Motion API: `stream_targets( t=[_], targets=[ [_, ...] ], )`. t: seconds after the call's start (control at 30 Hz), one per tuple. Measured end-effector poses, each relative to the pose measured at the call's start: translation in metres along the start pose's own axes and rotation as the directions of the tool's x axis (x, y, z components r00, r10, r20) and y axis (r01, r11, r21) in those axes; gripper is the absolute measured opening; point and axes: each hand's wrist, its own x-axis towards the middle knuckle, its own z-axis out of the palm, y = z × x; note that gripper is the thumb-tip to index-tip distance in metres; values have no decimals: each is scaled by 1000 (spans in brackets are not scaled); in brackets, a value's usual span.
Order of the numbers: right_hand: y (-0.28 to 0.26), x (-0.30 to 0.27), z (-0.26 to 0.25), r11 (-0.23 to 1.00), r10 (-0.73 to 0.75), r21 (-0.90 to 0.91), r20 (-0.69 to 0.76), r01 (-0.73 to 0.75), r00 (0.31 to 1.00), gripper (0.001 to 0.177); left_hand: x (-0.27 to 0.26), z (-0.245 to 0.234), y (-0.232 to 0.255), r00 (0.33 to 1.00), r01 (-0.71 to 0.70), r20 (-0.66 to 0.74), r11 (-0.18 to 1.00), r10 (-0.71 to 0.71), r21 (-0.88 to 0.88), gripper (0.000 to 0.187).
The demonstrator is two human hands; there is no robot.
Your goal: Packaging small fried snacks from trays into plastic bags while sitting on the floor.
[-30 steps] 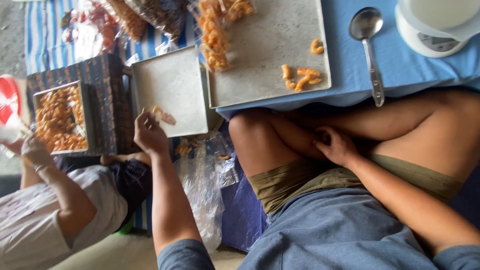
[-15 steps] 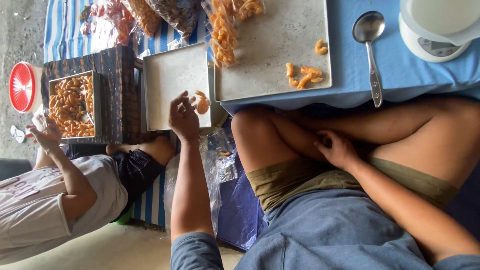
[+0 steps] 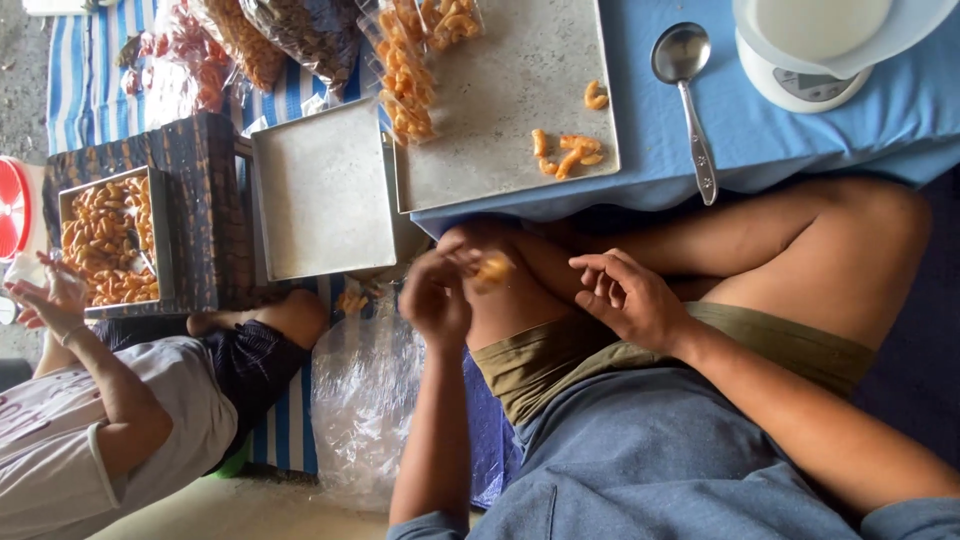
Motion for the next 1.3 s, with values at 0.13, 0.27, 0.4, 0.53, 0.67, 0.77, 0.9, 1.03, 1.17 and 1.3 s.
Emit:
stream_targets(
  t=[0.13,0.27,0.4,0.53,0.67,0.77,0.9,1.03,1.17,1.3],
  targets=[
    [-27,1,-7,987,-161,-6,-57,161,985,71,-24,41,21,986,86,144,996,-82,-24,23],
    [-39,-3,-17,956,-269,-154,-108,251,957,38,-49,68,16,966,145,222,988,-130,-54,19],
    [-19,-17,-21,958,-198,-236,-134,163,971,20,-64,82,22,944,163,308,980,-121,-114,19],
    [3,-30,-19,965,-83,-258,-139,45,987,19,-84,88,18,935,209,323,964,-148,-162,18],
    [-7,-37,-24,987,-2,-159,-167,-25,986,18,-107,88,16,905,337,344,914,-249,-224,14],
    [-7,-43,-26,992,15,-122,-200,-40,980,19,-130,83,4,812,538,461,767,-359,-350,44],
    [-4,-48,-27,994,92,-40,-246,-105,965,21,-127,85,16,649,649,663,726,-373,-227,99],
    [3,-49,-30,990,104,-60,-270,-124,957,22,-132,92,13,610,619,647,785,-458,-28,78],
    [-3,-49,-37,995,79,-38,-215,-89,974,21,-139,90,4,635,643,599,763,-488,-60,65],
    [-19,-44,-43,996,-14,-93,-131,2,991,17,-149,86,-12,646,682,572,719,-505,-135,60]
  ],
)
